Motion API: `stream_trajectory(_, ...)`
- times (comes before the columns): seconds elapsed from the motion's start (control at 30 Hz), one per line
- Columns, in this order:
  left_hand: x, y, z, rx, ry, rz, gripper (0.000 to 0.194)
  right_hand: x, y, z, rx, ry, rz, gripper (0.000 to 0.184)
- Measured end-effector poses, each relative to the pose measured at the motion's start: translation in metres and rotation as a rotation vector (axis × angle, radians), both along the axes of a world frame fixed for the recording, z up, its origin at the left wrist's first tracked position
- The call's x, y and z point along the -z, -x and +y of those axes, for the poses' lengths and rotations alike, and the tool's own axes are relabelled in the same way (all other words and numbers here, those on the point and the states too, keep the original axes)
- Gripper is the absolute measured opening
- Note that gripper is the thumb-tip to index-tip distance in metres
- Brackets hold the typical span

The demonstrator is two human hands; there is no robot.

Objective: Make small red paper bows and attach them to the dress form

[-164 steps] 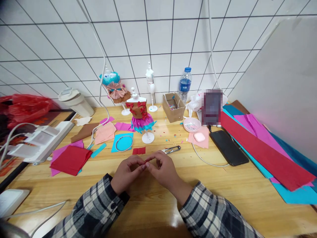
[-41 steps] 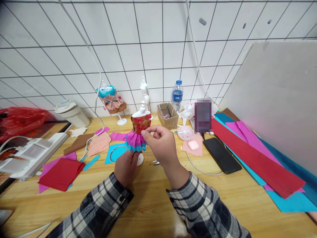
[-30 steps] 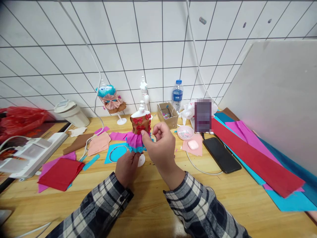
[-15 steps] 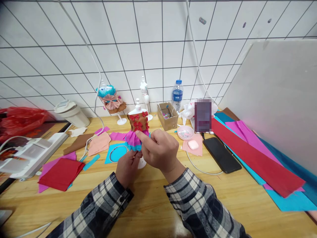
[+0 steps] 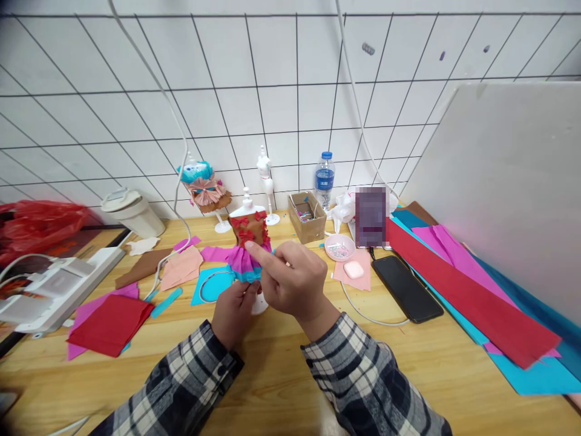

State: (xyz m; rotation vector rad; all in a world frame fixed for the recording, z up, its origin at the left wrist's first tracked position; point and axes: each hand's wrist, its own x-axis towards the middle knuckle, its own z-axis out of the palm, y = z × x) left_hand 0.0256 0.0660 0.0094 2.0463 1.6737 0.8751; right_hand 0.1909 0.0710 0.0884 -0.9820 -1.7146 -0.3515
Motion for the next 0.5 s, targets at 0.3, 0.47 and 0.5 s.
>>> stream_trajectory(0.3,-0.0034,-0.0014,0.0000,0.002,0.059,-0.257,0.036,-0.0039,-0.0022,0.0013,0.035,0.019,0.073,0.041)
stream_trajectory(0.47,-0.0007,-0.0001,0.0000,0.003,0.082,-0.278,0.033,-0.0044,-0.0011,0.0002,0.032,0.005,0.040,0.036)
stream_trajectory(0.5,-0.0002,0.0001,0.0001,0.004,0.079,-0.280,0.033,-0.0046,-0.0009,-0.0001,0.031,0.002,0.038,0.036)
